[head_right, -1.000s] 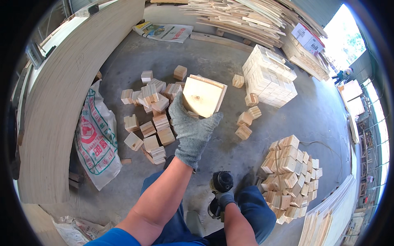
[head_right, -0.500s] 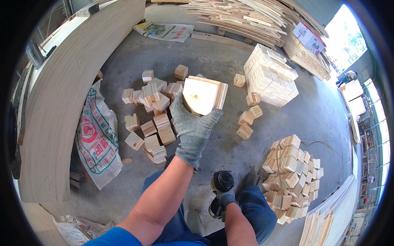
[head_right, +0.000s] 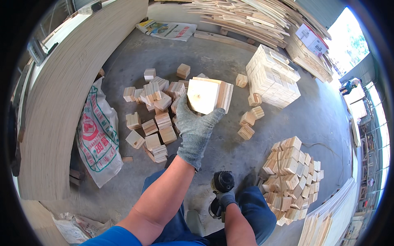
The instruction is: The person uses a pneumatic nail gun to fasten small wooden blocks together, then uses a hammer to tap the blocks into alignment. The person repeatedly picks up blocks, aligns them, and drives nails, occasionally inspecting the assembled pieces.
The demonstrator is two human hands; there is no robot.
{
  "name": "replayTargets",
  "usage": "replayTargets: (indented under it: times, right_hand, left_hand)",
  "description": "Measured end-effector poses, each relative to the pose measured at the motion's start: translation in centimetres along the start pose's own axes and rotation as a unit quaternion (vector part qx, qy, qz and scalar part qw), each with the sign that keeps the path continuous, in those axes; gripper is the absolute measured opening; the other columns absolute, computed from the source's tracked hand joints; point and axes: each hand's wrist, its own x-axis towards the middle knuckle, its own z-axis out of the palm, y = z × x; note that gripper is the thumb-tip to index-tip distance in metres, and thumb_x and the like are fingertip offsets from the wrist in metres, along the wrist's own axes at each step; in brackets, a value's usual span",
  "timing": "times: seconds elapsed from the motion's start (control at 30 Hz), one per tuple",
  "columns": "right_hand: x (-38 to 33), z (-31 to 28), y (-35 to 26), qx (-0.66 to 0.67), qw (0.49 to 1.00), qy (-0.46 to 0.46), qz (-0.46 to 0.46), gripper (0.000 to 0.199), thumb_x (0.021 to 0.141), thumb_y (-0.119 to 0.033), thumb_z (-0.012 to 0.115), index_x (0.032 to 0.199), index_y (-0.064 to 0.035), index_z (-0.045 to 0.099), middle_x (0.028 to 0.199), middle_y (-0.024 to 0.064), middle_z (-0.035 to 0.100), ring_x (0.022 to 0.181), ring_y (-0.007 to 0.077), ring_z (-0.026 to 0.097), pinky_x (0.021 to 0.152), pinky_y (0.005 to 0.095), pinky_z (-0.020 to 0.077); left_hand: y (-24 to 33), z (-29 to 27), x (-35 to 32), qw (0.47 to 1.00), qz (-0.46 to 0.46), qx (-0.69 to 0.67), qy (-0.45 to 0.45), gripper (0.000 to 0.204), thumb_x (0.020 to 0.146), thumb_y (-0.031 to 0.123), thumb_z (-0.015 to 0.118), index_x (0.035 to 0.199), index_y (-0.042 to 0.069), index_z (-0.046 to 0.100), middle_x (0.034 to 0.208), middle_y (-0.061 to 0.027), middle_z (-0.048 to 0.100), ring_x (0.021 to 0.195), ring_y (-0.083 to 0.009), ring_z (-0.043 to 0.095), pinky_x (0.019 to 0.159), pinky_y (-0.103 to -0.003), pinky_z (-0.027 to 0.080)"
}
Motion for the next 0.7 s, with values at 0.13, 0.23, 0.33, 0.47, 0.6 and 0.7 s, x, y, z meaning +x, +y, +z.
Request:
replayTargets:
  times: [0.13, 0.23, 0.33, 0.47, 0.6, 0.7]
  right_hand:
    - [-0.5, -0.9, -0.3, -0.01, 1.0, -0.028, 0.006, 0.065, 0.099, -0.031, 0.061, 0.16, -0.0255, 0.041, 0.166, 0.0052, 0.04, 0.153, 0.0247, 0.037, 0.129, 0.0369, 0.0269]
    - [0.2, -1.5, -2.6, -0.013, 0.999, -0.048, -0.014, 0.064, 0.1, -0.032, 0.059, 0.161, -0.0255, 0.04, 0.167, 0.0052, 0.038, 0.154, 0.0249, 0.035, 0.13, 0.0376, 0.0251]
    - [-0.7, -1.8, -1.1, -0.021, 0.999, -0.043, 0.005, 0.065, 0.1, -0.035, 0.06, 0.161, -0.0272, 0.039, 0.17, 0.0049, 0.035, 0.156, 0.0249, 0.032, 0.131, 0.0378, 0.023]
    - [-0.5, -1.5, -1.0, -0.018, 0.999, -0.041, 0.004, 0.067, 0.099, -0.036, 0.06, 0.162, -0.0283, 0.039, 0.171, 0.0042, 0.032, 0.157, 0.0243, 0.031, 0.131, 0.0375, 0.022]
    - [-0.2, -1.6, -1.5, 0.0, 0.998, -0.057, -0.002, 0.067, 0.1, -0.036, 0.059, 0.162, -0.0283, 0.038, 0.171, 0.0035, 0.032, 0.157, 0.0243, 0.03, 0.131, 0.037, 0.0219]
    - [-0.9, -3.0, -2.1, -0.001, 0.997, -0.071, 0.015, 0.067, 0.1, -0.035, 0.059, 0.162, -0.0281, 0.037, 0.171, 0.0031, 0.032, 0.157, 0.0243, 0.031, 0.131, 0.0365, 0.0222]
  left_hand:
    - [0.8, 0.3, -0.2, 0.999, -0.028, -0.043, -0.004, 0.094, 0.065, 0.012, 0.097, 0.142, -0.006, 0.045, 0.135, -0.0181, 0.058, 0.125, -0.0264, 0.061, 0.11, -0.038, 0.052]
    - [1.1, -1.1, 0.1, 0.999, -0.03, -0.007, 0.007, 0.094, 0.066, 0.013, 0.097, 0.142, -0.005, 0.045, 0.135, -0.0182, 0.058, 0.126, -0.0263, 0.061, 0.11, -0.038, 0.051]
    - [0.9, -0.1, -0.2, 0.999, -0.038, 0.0, -0.007, 0.095, 0.067, 0.016, 0.097, 0.144, -0.005, 0.044, 0.136, -0.0191, 0.057, 0.127, -0.0268, 0.06, 0.112, -0.038, 0.05]
    - [0.2, -0.1, -0.1, 1.0, -0.031, -0.001, -0.003, 0.098, 0.066, 0.02, 0.098, 0.145, -0.004, 0.044, 0.137, -0.0197, 0.056, 0.129, -0.0284, 0.058, 0.116, -0.04, 0.046]
    - [0.1, -0.5, 0.3, 0.999, -0.003, 0.037, 0.01, 0.093, 0.068, 0.015, 0.097, 0.143, -0.004, 0.045, 0.133, -0.017, 0.059, 0.122, -0.0253, 0.061, 0.112, -0.038, 0.05]
    - [-0.5, -0.3, 0.2, 0.998, 0.033, 0.058, 0.01, 0.1, 0.065, 0.017, 0.097, 0.146, -0.002, 0.041, 0.136, -0.0171, 0.054, 0.126, -0.0267, 0.057, 0.115, -0.039, 0.047]
